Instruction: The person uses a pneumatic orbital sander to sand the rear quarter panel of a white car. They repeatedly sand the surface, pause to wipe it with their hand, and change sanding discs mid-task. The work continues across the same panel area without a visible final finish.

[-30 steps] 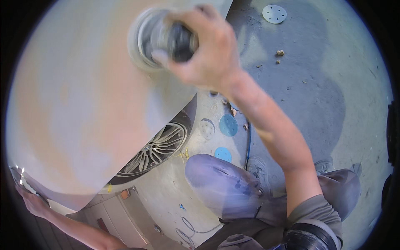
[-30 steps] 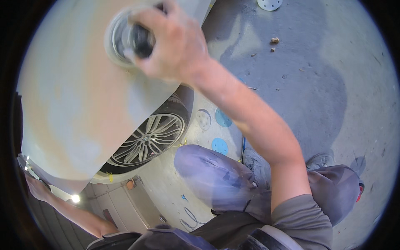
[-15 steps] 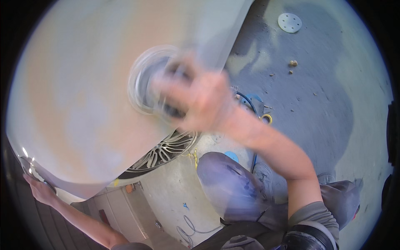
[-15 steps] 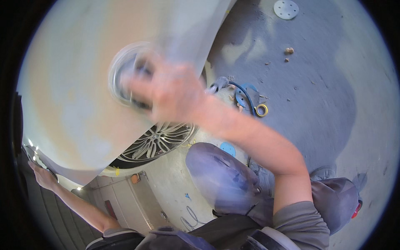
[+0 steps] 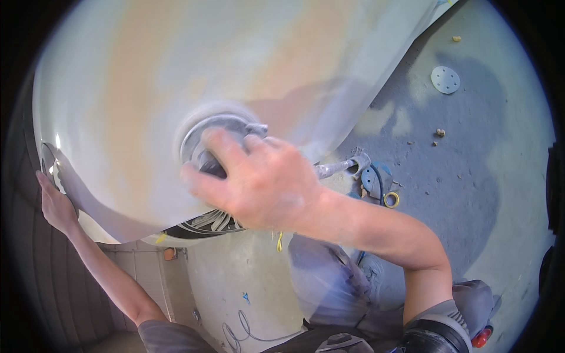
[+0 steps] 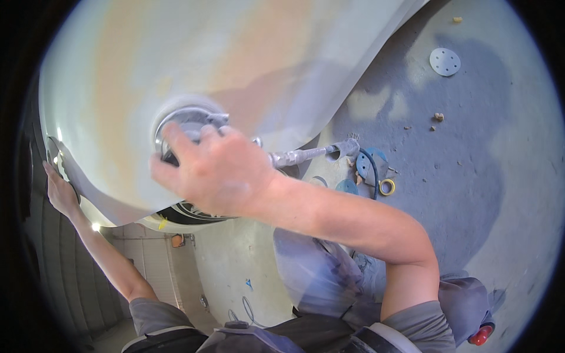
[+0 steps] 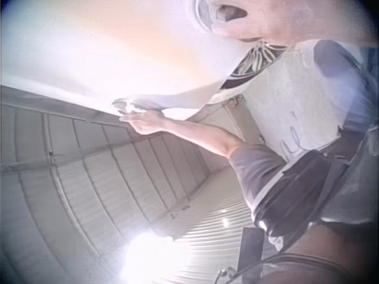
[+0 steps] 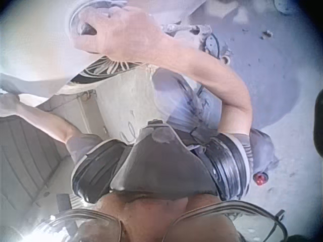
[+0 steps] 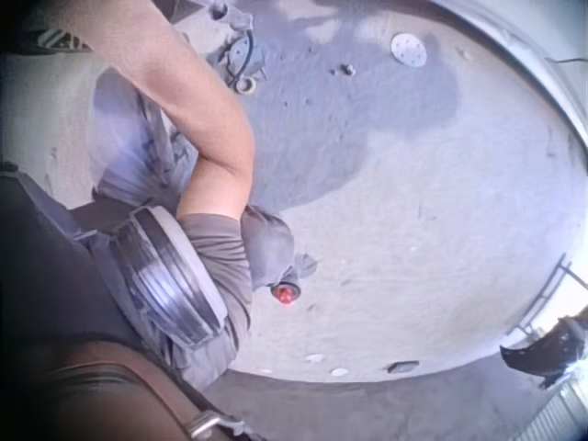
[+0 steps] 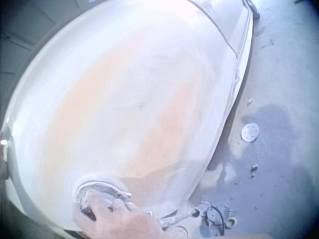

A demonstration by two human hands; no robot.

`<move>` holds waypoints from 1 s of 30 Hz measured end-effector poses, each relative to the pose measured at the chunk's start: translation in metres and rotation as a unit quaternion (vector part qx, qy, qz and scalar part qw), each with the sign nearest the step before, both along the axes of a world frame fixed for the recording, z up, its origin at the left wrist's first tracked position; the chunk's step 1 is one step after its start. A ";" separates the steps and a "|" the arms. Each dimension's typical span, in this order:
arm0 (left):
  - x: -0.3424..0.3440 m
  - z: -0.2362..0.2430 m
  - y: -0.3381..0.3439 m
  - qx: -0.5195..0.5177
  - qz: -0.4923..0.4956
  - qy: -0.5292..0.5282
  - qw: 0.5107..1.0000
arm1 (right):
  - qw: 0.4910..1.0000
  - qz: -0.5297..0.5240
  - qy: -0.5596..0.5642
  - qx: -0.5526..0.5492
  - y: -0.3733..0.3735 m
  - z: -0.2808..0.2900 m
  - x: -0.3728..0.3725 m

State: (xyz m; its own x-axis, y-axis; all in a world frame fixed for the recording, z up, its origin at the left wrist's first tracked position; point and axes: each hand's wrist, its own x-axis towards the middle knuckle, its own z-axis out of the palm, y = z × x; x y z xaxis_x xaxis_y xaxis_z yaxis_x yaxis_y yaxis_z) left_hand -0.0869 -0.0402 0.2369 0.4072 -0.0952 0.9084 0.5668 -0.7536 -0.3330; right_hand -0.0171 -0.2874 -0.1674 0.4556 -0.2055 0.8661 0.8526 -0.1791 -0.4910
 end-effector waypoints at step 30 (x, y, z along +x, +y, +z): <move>0.001 0.007 0.000 -0.021 -0.008 -0.001 1.000 | 0.999 0.025 0.013 0.031 -0.030 0.032 0.031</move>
